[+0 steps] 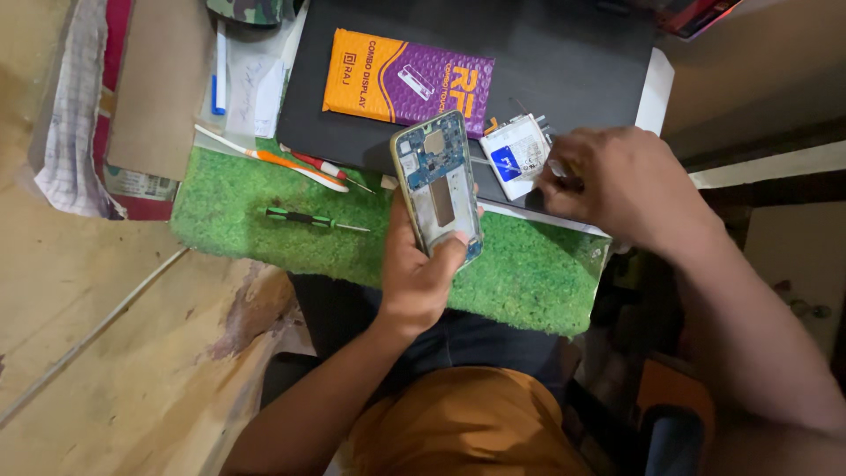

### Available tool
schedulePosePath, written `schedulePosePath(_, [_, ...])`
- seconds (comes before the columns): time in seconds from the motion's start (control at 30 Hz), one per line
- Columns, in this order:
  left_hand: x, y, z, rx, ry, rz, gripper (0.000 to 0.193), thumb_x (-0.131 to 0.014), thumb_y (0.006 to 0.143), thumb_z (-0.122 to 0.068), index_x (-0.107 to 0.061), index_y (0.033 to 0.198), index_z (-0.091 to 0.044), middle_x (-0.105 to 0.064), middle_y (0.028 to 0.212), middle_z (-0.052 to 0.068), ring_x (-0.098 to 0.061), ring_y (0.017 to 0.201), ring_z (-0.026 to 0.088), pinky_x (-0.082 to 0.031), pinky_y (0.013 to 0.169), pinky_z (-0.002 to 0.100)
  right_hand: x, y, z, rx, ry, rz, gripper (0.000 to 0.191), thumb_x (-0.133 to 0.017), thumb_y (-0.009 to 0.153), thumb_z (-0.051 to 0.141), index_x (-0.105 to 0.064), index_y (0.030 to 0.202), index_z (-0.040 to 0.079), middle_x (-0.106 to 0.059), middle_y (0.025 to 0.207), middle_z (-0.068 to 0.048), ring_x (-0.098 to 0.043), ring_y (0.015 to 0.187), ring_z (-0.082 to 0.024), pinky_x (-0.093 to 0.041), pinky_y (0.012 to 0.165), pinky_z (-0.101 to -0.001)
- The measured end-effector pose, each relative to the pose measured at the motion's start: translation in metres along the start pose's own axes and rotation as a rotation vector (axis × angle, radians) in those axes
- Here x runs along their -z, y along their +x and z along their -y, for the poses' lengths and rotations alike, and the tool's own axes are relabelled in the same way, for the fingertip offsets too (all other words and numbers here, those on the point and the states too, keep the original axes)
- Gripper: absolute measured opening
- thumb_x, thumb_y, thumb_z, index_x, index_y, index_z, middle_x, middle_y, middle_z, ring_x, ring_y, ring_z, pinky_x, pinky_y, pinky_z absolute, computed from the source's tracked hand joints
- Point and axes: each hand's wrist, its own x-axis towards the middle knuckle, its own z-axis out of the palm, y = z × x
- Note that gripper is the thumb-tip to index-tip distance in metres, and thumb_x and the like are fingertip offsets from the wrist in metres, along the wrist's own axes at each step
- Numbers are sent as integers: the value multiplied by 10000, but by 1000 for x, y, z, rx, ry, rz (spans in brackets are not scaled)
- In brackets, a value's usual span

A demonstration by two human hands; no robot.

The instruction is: The person works on a disassembled smartphone at a repair bench. They use a marker-style pen to clean the phone's interior and battery, remove the battery and place it on the mat, then pick up a small blue circuit board and clean and rub its surfaces with the pen and fingers before returning to the phone body.

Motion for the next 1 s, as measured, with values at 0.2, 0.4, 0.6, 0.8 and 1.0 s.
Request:
schedulePosePath(0.2, [-1,0,2,10,-25,5,579,-556,932,63,-402,1486,-8,-641,1304,137,-675,1178,228,-551,1035,372,1,-10,2,-271,-13,83,320,-828,854,345,-727,881,43,-711,769,-125,-690,650,-303,-552,656,-421])
schedulePosePath(0.4, [1,2,4,88,-141,27,580,-537,928,68,-387,1482,-19,-642,1310,160,-692,1163,266,-582,993,406,11,-25,-1,-150,150,-146,127,-714,966,153,-753,1019,44,-752,945,-91,-712,706,-161,-572,640,-319])
schedulePosePath(0.6, [1,4,-2,188,-419,101,507,-568,1065,-208,-424,1506,-5,-631,1352,208,-679,1191,337,-573,1015,473,0,-57,2,-391,743,-364,202,-536,1086,115,-719,1103,30,-615,765,-48,-453,582,-69,-362,535,-231])
schedulePosePath(0.8, [-2,0,-7,219,-555,167,782,-437,1083,-581,-339,1615,-17,-525,1523,219,-580,1373,355,-469,1182,489,-18,-75,30,-141,598,-320,127,-620,1052,91,-688,1096,-7,-714,950,-59,-586,688,-47,-481,579,-226])
schedulePosePath(1.0, [-4,-3,-5,200,-616,213,792,-424,1094,-592,-319,1645,-33,-490,1569,246,-548,1373,364,-470,1160,518,-46,-89,32,-93,748,-291,349,-415,1092,196,-700,1162,7,-665,917,-69,-513,567,-70,-425,480,-215])
